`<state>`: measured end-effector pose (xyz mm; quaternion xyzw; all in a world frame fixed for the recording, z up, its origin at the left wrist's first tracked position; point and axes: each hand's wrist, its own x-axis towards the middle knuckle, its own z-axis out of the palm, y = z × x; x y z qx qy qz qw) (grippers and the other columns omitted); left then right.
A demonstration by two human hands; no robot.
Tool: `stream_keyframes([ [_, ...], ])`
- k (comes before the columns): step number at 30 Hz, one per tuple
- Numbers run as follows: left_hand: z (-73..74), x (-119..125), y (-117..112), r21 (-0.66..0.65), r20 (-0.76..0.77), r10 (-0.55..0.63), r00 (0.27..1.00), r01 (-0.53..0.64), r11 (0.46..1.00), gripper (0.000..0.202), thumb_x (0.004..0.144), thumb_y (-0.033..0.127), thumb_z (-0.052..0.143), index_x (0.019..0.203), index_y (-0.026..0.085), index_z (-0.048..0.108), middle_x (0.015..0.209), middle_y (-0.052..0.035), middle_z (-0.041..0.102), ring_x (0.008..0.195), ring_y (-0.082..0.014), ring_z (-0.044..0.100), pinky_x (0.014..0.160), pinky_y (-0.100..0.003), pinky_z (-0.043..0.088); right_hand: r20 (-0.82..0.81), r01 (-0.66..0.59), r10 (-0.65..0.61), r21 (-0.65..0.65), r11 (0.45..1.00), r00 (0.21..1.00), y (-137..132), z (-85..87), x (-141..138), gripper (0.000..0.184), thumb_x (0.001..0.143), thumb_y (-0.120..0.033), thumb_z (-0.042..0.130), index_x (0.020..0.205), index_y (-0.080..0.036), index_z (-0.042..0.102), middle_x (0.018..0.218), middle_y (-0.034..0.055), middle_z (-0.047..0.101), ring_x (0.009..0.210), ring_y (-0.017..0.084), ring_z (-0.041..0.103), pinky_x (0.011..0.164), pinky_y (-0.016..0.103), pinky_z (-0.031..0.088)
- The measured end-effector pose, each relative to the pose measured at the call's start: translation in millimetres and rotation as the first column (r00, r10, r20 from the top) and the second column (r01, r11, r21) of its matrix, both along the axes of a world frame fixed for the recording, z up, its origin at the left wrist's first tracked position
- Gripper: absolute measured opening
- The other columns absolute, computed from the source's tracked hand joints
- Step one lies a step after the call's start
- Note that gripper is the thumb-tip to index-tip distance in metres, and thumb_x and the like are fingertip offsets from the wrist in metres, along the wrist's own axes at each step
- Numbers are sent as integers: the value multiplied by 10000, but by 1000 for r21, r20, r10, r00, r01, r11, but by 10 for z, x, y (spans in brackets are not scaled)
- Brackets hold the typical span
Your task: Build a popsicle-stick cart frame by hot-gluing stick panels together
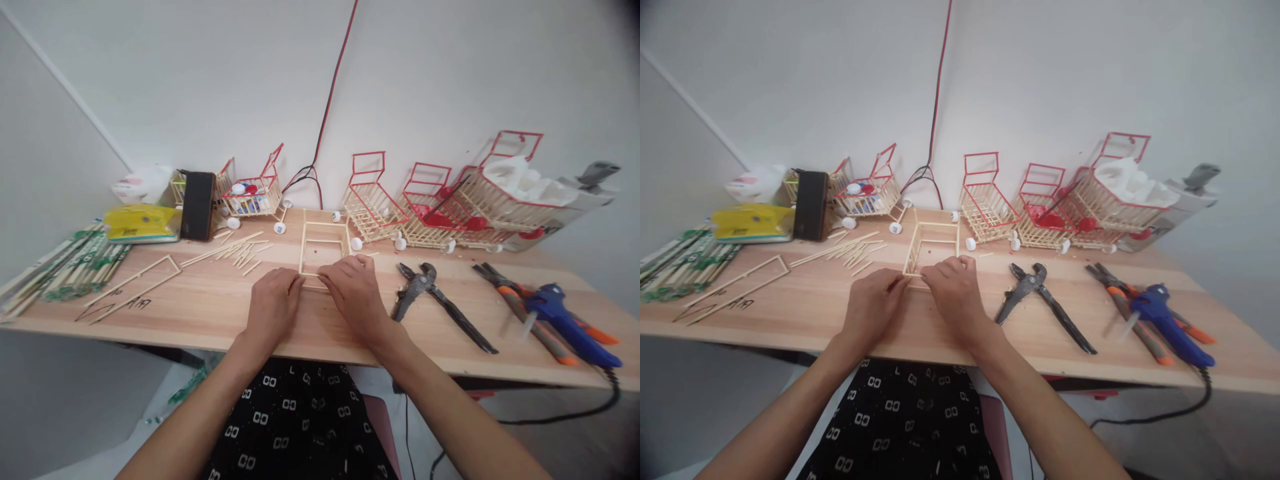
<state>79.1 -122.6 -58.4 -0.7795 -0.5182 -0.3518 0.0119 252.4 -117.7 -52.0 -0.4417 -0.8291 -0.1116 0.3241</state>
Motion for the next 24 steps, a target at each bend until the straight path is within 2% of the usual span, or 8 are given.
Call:
stream_keyframes([
  [24,-11,8,6,-15,-7,6,1000,-6,1000,239,907,221,538,681,174,599,678,-35,634,667,-175,572,630,-294,412,24,7,-8,6,1000,1000,34,-31,3,173,964,-209,489,885,-208,644,779,4,688,818,176,527,861,358,274],
])
